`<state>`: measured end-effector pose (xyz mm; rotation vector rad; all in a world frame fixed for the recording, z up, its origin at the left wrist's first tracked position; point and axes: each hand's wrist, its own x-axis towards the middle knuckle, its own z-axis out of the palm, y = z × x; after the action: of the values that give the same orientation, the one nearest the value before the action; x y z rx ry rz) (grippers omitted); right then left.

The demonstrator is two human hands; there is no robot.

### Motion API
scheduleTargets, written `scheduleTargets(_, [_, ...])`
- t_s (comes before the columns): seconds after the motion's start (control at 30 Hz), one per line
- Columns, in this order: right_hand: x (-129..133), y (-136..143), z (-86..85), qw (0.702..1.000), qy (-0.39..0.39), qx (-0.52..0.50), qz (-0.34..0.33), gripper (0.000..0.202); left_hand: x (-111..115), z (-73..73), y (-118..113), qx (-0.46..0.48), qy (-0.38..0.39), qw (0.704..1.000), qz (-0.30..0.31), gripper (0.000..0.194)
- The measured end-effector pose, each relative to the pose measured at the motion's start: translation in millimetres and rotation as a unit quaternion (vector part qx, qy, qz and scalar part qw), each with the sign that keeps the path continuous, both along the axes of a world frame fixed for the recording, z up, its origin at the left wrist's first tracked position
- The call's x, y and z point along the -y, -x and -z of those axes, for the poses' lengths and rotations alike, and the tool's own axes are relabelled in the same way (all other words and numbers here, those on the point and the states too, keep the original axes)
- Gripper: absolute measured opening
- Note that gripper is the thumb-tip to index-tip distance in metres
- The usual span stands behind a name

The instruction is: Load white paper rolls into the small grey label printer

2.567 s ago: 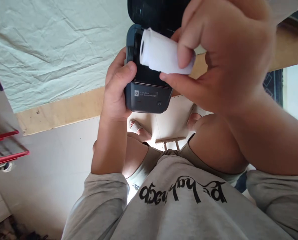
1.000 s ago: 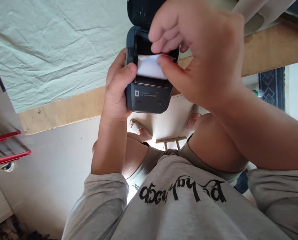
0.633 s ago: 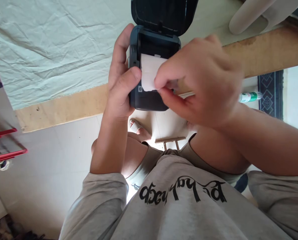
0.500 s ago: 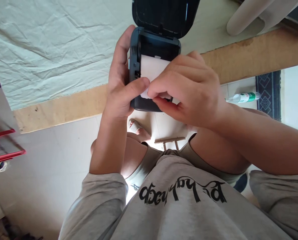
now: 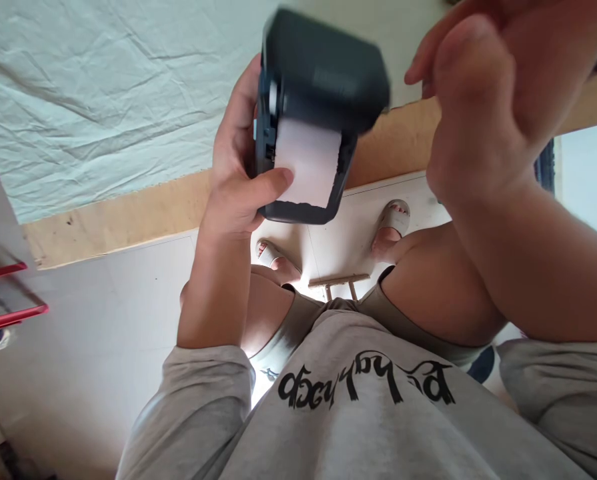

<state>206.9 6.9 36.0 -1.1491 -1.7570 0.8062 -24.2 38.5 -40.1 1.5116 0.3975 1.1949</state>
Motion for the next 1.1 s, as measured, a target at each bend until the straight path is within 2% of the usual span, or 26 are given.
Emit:
scheduleTargets(0.03, [2, 1, -2.2, 0.999, -0.031, -0.001, 0.027, 0.041, 2, -1.3, 0, 0.008, 0.006, 1.000, -0.013, 0.093])
scheduleTargets(0.1, [4, 4, -2.6, 0.998, -0.054, 0.029, 0.017, 0.040, 6, -4.1, -3, -0.011, 0.031, 0.999, -0.018, 0.091])
scheduleTargets(0.2, [1, 9, 6.4, 0.996, -0.020, 0.061, -0.062, 0.056, 11, -8.0, -8, -0.017, 0.049, 0.999, -0.012, 0.087])
scheduleTargets(0.3, [-5, 12, 16.9, 0.990, 0.000, 0.071, -0.122, 0.070, 12, -9.6, -10, 0.027, 0.065, 0.996, -0.059, 0.072])
scheduleTargets(0.37, [-8, 13, 20.2, 0.988, 0.010, 0.078, -0.134, 0.075, 12, -10.4, -8, -0.018, 0.092, 0.995, -0.025, 0.064])
scheduleTargets(0.4, [-8, 13, 20.7, 0.988, 0.016, 0.076, -0.135, 0.078, 12, -11.0, -7, -0.009, 0.089, 0.996, -0.010, 0.061])
scheduleTargets(0.5, [-8, 13, 20.0, 0.987, 0.031, 0.074, -0.140, 0.086, 14, -13.3, -3, -0.028, 0.131, 0.989, -0.058, 0.045])
scheduleTargets(0.53, [-7, 13, 19.7, 0.986, 0.035, 0.078, -0.141, 0.088, 14, -13.6, -2, -0.033, 0.131, 0.988, -0.075, 0.044])
scheduleTargets(0.57, [-7, 12, 19.4, 0.986, 0.036, 0.080, -0.139, 0.089, 13, -13.4, -2, -0.043, 0.126, 0.990, -0.055, 0.043])
scheduleTargets(0.6, [-6, 12, 19.2, 0.986, 0.038, 0.083, -0.139, 0.088, 12, -12.9, -1, -0.036, 0.084, 0.996, -0.014, 0.049])
scheduleTargets(0.67, [-5, 13, 19.0, 0.987, 0.038, 0.079, -0.138, 0.087, 10, -11.5, 0, -0.026, 0.031, 0.999, 0.027, 0.058])
scheduleTargets(0.8, [-3, 13, 17.6, 0.986, 0.046, 0.065, -0.147, 0.084, 7, -11.9, 0, -0.034, 0.061, 0.998, -0.007, 0.059])
scheduleTargets(0.93, [0, 14, 16.1, 0.985, 0.027, 0.084, -0.150, 0.077, 8, -16.3, 1, -0.046, 0.044, 0.998, 0.018, 0.062])
scheduleTargets(1.1, [1, 13, 19.1, 0.983, -0.019, 0.100, -0.155, 0.077, 16, -23.6, 0, -0.041, 0.052, 0.998, -0.011, 0.049])
